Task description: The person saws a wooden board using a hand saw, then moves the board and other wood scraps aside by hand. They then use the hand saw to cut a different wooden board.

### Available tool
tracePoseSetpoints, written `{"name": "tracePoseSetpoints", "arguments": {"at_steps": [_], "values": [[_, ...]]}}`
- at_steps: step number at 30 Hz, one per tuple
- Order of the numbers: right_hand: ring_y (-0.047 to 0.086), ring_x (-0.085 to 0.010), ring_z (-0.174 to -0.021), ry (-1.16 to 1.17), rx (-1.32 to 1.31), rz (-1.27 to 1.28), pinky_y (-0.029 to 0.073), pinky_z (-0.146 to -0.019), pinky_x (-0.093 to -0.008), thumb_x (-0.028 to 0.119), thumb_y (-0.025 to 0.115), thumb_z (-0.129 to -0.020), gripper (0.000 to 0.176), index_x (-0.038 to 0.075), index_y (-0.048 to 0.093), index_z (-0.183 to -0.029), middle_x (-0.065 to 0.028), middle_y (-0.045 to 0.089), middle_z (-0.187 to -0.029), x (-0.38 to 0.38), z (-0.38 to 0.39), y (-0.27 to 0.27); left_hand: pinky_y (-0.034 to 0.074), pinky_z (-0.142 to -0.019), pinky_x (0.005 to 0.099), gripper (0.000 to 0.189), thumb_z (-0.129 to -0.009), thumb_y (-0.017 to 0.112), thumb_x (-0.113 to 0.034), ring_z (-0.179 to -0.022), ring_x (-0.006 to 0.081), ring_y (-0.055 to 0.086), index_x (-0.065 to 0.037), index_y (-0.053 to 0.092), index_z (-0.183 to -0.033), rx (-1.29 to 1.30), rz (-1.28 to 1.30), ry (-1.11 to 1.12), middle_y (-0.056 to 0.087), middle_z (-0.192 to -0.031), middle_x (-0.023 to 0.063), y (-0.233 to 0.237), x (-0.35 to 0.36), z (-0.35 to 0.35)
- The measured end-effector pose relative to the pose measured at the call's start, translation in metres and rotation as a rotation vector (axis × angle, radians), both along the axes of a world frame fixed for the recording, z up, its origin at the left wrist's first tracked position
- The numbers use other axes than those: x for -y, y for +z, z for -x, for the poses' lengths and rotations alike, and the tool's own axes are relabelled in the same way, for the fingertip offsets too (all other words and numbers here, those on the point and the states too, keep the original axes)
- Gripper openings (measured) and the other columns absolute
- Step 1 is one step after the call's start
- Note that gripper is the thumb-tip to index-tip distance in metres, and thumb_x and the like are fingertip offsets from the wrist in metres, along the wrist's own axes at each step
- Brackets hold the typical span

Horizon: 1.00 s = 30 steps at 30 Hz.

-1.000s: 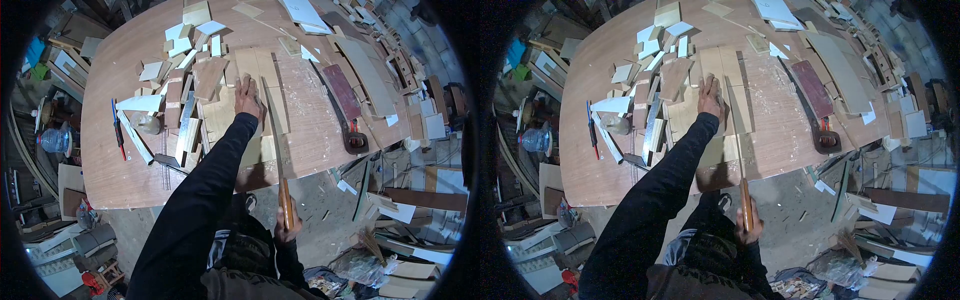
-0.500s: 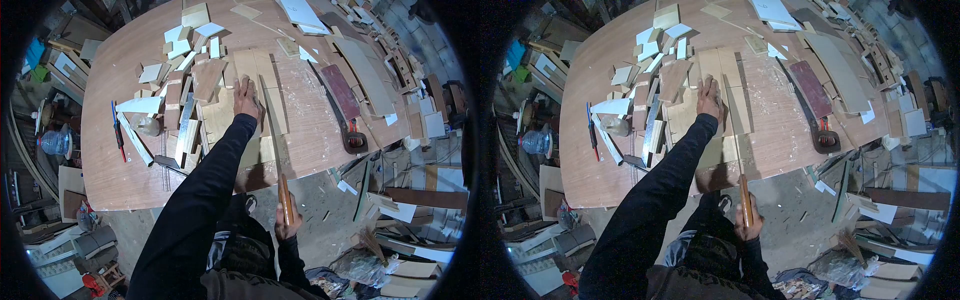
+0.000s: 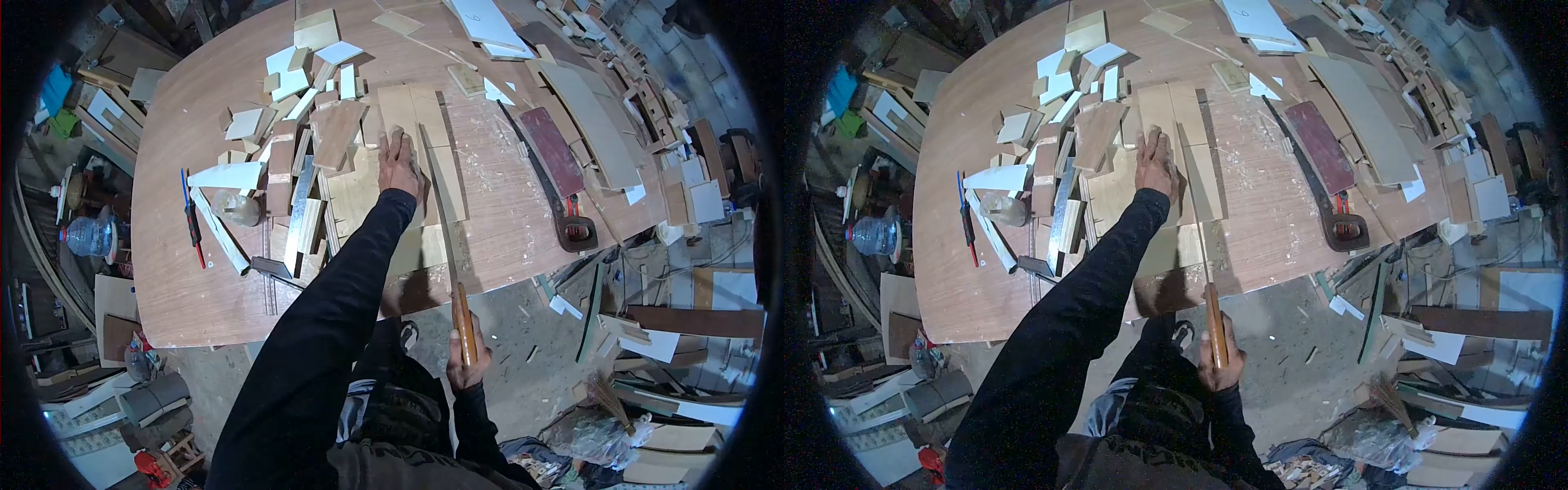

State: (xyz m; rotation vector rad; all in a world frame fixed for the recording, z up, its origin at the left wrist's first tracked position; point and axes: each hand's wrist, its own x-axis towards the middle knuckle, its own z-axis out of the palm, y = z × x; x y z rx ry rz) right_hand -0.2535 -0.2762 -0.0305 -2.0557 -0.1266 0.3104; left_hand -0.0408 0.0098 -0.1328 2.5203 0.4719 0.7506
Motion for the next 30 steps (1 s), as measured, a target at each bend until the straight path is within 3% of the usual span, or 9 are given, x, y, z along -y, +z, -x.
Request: {"name": "tracePoseSetpoints", "arguments": {"at_steps": [3, 8, 11, 14, 17, 20, 21, 26, 30], "values": [[0.068, -0.0222, -0.081, 0.027, 0.253, 0.0, 0.053, -0.07, -0.0309, 0.028, 0.057, -0.091, 0.043, -0.001, 0.058, -0.122, -0.0166, 0.066, -0.1, 0.004, 0.009, -0.003, 0.022, -0.117, 0.0445, 0.062, -0.075, 0.053, 0.0, -0.141, 0.0439, 0.02, 0.003, 0.045, -0.136, 0.011, 0.043, -0.018, 0.032, -0.151, 0.0171, -0.002, -0.002, 0.0], [0.069, -0.0231, -0.084, -0.001, 0.076, 0.021, 0.053, -0.072, -0.0315, 0.029, 0.056, -0.093, 0.041, -0.001, 0.058, -0.122, -0.0169, 0.066, -0.103, -0.002, -0.001, 0.001, 0.022, -0.117, 0.0447, 0.063, -0.074, 0.055, -0.002, -0.142, 0.044, 0.018, 0.003, 0.045, -0.136, 0.002, -0.002, -0.016, 0.032, -0.15, 0.017, -0.002, -0.002, 0.0], [0.068, -0.0228, -0.081, 0.039, 0.292, 0.005, 0.052, -0.071, -0.0311, 0.028, 0.057, -0.093, 0.041, -0.001, 0.058, -0.121, -0.0165, 0.066, -0.1, 0.006, 0.01, -0.004, 0.022, -0.117, 0.0444, 0.063, -0.074, 0.056, -0.003, -0.142, 0.044, 0.018, 0.003, 0.045, -0.136, -0.02, 0.039, -0.015, 0.033, -0.15, 0.0167, 0.002, -0.002, 0.001], [0.068, -0.0223, -0.071, -0.013, -0.013, 0.046, 0.053, -0.063, -0.0323, 0.028, 0.058, -0.093, 0.041, 0.002, 0.057, -0.124, -0.0165, 0.067, -0.096, -0.004, -0.002, 0.01, 0.022, -0.117, 0.044, 0.063, -0.074, 0.056, -0.003, -0.141, 0.044, 0.019, 0.003, 0.045, -0.136, 0.022, 0.014, -0.007, 0.033, -0.15, 0.0167, -0.002, -0.002, -0.001], [0.068, -0.0209, -0.069, 0.036, 0.277, -0.005, 0.053, -0.061, -0.0322, 0.03, 0.057, -0.094, 0.042, 0.004, 0.056, -0.127, -0.0161, 0.067, -0.094, 0.001, 0.006, -0.012, 0.023, -0.117, 0.0437, 0.062, -0.075, 0.055, -0.003, -0.142, 0.0439, 0.019, 0.003, 0.045, -0.136, -0.006, 0.037, -0.015, 0.032, -0.15, 0.017, 0.004, -0.001, 0.001], [0.068, -0.0216, -0.069, 0.038, 0.279, 0.042, 0.053, -0.061, -0.0329, 0.035, 0.056, -0.094, 0.046, 0.006, 0.054, -0.129, -0.0167, 0.067, -0.094, 0.004, 0.01, -0.017, 0.022, -0.117, 0.0442, 0.061, -0.076, 0.054, -0.002, -0.142, 0.0438, 0.018, 0.004, 0.045, -0.136, -0.004, 0.08, -0.016, 0.031, -0.151, 0.017, 0.005, 0.0, 0.001], [0.068, -0.023, -0.071, 0.024, 0.044, 0.031, 0.053, -0.061, -0.0332, 0.037, 0.058, -0.092, 0.048, 0.007, 0.054, -0.13, -0.0169, 0.067, -0.099, -0.003, 0.001, -0.002, 0.022, -0.117, 0.0442, 0.061, -0.076, 0.054, -0.002, -0.142, 0.0438, 0.018, 0.004, 0.045, -0.136, -0.002, 0.081, -0.018, 0.031, -0.151, 0.017, 0.003, 0.002, 0.0], [0.069, -0.0238, -0.074, 0.05, 0.298, 0.04, 0.054, -0.065, -0.033, 0.039, 0.058, -0.092, 0.05, 0.008, 0.053, -0.131, -0.015, 0.068, -0.104, 0.009, 0.009, -0.028, 0.024, -0.117, 0.0437, 0.057, -0.079, 0.051, -0.004, -0.14, 0.0448, 0.022, 0.003, 0.046, -0.136, -0.001, 0.029, -0.017, 0.033, -0.15, 0.0188, 0.006, -0.001, 0.003], [0.069, -0.0239, -0.077, 0.011, 0.066, 0.036, 0.054, -0.068, -0.0324, 0.037, 0.059, -0.092, 0.05, 0.008, 0.052, -0.132, -0.0145, 0.068, -0.102, -0.002, -0.002, -0.009, 0.023, -0.117, 0.0429, 0.059, -0.078, 0.051, -0.003, -0.141, 0.0441, 0.021, 0.001, 0.046, -0.137, 0.037, -0.008, -0.008, 0.034, -0.15, 0.0181, -0.003, 0.001, 0.003]]}}
